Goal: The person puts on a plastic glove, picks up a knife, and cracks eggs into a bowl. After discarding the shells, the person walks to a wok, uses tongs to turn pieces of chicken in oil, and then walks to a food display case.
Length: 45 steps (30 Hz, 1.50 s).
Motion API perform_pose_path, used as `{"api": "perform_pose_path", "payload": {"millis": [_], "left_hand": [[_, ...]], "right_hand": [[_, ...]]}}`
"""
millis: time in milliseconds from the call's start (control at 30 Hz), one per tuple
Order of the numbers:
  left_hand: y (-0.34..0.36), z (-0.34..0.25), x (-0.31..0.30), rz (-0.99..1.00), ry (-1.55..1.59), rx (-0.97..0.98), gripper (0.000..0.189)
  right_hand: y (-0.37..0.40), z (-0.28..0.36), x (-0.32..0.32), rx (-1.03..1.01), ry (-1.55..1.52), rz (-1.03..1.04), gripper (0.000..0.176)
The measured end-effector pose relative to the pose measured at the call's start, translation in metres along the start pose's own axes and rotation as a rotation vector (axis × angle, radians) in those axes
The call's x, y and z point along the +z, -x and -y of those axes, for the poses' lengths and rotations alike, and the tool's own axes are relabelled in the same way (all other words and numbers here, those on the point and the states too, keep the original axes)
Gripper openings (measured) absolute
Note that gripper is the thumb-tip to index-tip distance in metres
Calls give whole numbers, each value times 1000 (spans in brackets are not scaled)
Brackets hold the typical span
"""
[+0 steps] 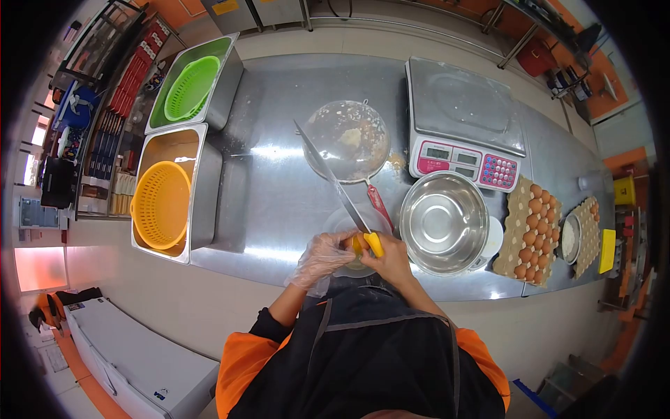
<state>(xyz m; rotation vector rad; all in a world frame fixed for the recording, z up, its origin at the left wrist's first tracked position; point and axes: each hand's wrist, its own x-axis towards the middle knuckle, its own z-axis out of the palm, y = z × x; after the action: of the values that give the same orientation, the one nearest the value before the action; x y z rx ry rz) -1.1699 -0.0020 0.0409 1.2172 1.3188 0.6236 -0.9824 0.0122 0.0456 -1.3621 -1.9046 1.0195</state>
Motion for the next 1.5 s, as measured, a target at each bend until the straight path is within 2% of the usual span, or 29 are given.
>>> {"api": "perform_pose_path", "payload": {"millis": [67, 167, 267, 367, 467, 567, 667, 767, 867, 967, 1067, 1100, 1167, 1267, 1367, 1500], "left_hand": [[-3, 2, -1, 17, 54, 26, 47], [7, -27, -7, -53, -121, 30, 46], [13, -35, -11, -157, -370, 205, 42], [25, -55, -9, -253, -486, 296, 40], [41, -86, -8, -378, -608, 482, 41], [60, -111, -7, -425, -636, 494, 43], [66, -110, -3, -430, -701, 472, 43], [45, -69, 4, -382, -777, 347, 42], [54, -65, 12, -421, -661, 444, 40], [57, -59, 10, -508, -539, 535, 42], [39, -33, 12, -365, -442, 245, 43], [36, -23, 11, -331, -242, 215, 43], [31, -9, 5, -246, 150, 159, 43], [30, -2, 0, -236, 494, 161, 40], [30, -4, -1, -154, 727, 112, 37], [28, -9, -2, -106, 792, 44, 38]], "right_hand": [[0, -1, 0, -3, 2, -7, 32], [1, 3, -4, 3, 25, -2, 36], [1, 17, -13, -6, 47, -27, 37], [4, 30, -24, -28, 47, -67, 37], [5, 50, -41, -106, 112, -112, 41], [10, 72, -54, -173, 138, -158, 42], [20, 76, -51, -165, 144, -155, 40], [22, 48, -30, -187, 175, -122, 42], [25, 41, -27, -102, 174, -75, 42], [30, 48, -35, -188, 113, -189, 40], [23, 32, -27, -158, 108, -137, 39], [22, 25, -24, -135, 80, -111, 39], [18, 18, -24, -92, 24, -71, 40], [18, 24, -25, 6, -170, -89, 38], [15, 44, -28, 248, -498, 18, 36], [10, 35, 3, 198, -665, -54, 36]]}}
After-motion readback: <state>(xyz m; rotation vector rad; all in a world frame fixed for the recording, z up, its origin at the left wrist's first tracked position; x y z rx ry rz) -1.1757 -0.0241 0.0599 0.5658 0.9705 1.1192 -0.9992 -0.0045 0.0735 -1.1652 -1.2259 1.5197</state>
